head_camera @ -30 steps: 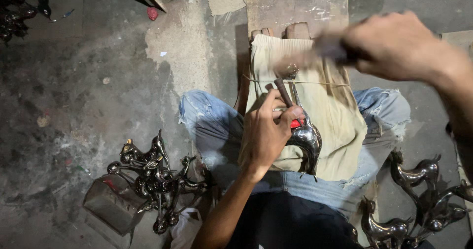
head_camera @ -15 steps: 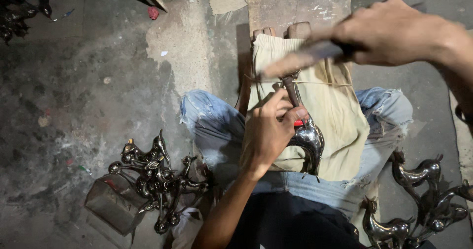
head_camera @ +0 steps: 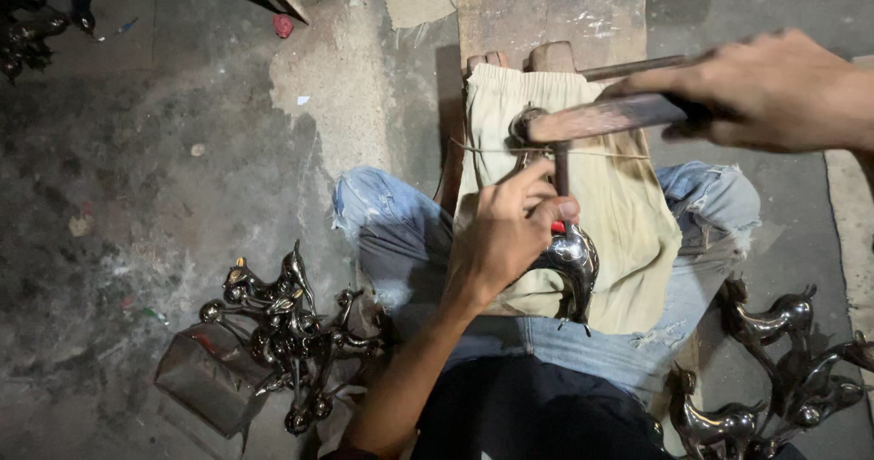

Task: The person sits on the floor with a chrome-plated metal figurine on their lap and burnishes its surface, holding a small steel rod against the metal and rubbing it with a wooden block. They reposition the figurine and the rod repeatedly to work different areas of the piece.

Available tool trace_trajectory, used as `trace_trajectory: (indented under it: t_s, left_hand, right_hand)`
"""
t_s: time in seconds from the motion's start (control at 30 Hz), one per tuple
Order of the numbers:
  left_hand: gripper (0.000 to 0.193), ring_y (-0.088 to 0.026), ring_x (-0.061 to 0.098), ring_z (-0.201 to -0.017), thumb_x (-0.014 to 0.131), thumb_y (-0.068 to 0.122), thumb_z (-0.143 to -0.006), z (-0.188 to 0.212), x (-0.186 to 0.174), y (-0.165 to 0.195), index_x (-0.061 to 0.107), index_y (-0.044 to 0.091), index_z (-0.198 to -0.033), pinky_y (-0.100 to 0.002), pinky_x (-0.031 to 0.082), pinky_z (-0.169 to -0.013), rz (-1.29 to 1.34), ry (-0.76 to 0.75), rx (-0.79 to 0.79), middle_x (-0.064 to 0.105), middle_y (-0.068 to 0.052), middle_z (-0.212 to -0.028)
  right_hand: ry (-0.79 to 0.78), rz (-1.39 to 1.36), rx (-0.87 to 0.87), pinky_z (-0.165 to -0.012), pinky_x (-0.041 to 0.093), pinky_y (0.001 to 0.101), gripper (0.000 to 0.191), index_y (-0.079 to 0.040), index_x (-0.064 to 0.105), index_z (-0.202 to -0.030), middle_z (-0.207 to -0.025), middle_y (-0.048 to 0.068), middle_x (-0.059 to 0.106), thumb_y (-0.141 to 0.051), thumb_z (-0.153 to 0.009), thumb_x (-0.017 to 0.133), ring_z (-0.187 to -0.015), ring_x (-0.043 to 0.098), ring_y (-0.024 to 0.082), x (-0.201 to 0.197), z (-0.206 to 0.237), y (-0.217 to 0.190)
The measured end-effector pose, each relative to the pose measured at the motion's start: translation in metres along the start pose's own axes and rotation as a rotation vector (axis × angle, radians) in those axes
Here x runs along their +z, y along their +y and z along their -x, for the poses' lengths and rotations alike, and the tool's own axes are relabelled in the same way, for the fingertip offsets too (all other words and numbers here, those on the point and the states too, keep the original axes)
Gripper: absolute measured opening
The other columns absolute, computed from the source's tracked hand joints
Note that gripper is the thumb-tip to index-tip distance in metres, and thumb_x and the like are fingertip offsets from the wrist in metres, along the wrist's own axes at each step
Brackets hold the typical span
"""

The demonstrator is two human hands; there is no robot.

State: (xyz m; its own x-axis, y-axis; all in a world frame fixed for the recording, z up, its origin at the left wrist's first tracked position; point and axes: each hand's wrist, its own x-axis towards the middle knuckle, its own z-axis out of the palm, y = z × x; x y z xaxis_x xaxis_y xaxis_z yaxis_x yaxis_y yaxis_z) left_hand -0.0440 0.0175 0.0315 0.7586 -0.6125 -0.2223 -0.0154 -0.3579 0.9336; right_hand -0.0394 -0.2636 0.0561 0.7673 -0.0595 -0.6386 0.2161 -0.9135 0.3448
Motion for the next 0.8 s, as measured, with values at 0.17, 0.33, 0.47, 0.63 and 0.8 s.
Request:
trace_trajectory:
  t_s: [0.17,0.33,0.47,0.63,0.8]
  left_hand:
    - [0.021,-0.018,0.079,-0.08,0.066,0.007,-0.092,-0.003,0.001,-0.006,0.065,0.002,-0.112,-0.029,0.061,-0.072,0.07,-0.029,0.092,0.079,-0.013,-0.089]
    - [0.022,-0.017,0.08,-0.085,0.063,0.006,-0.094,-0.008,0.001,-0.014,0.061,0.001,-0.115,-0.029,0.061,-0.073,0.079,-0.089,0.188,0.079,-0.013,-0.091]
    - [0.028,-0.019,0.08,-0.085,0.065,0.005,-0.093,-0.012,0.001,-0.016,0.06,0.0,-0.121,-0.03,0.061,-0.077,0.075,-0.134,0.189,0.079,-0.016,-0.094]
    - [0.029,-0.02,0.08,-0.09,0.061,0.007,-0.095,-0.013,-0.002,-0.013,0.064,0.001,-0.123,-0.03,0.062,-0.079,0.096,-0.216,0.175,0.08,-0.017,-0.094]
    - [0.029,-0.019,0.08,-0.094,0.058,0.009,-0.094,-0.014,-0.004,-0.017,0.064,-0.003,-0.12,-0.03,0.063,-0.079,0.003,-0.242,0.169,0.08,-0.017,-0.096]
  right_hand:
    - [0.421,-0.328,-0.056,-0.07,0.062,0.0419,0.075,-0.038,0.043,-0.155,-0.094,0.005,0.077,-0.03,-0.084,0.067,-0.077,0.076,0.027,0.025,0.009,0.009]
    - [0.381,-0.598,0.006,-0.069,0.06,0.0405,0.055,-0.027,0.049,-0.143,-0.084,0.005,0.074,-0.046,-0.094,0.067,-0.07,0.075,0.025,0.031,0.026,0.002]
    - [0.146,-0.451,0.1,-0.066,0.06,0.0328,0.064,-0.033,0.034,-0.153,-0.079,0.004,0.071,-0.046,-0.098,0.063,-0.068,0.074,0.018,0.022,0.049,-0.011]
    - [0.588,-0.699,0.094,-0.061,0.054,0.0393,0.064,-0.017,0.051,-0.146,-0.086,0.011,0.069,-0.036,-0.089,0.074,-0.067,0.068,0.025,0.019,0.065,-0.026]
    - [0.805,-1.065,0.072,-0.066,0.052,0.0405,0.059,-0.012,0.051,-0.148,-0.089,0.015,0.069,-0.03,-0.096,0.073,-0.074,0.066,0.025,0.034,0.07,-0.04]
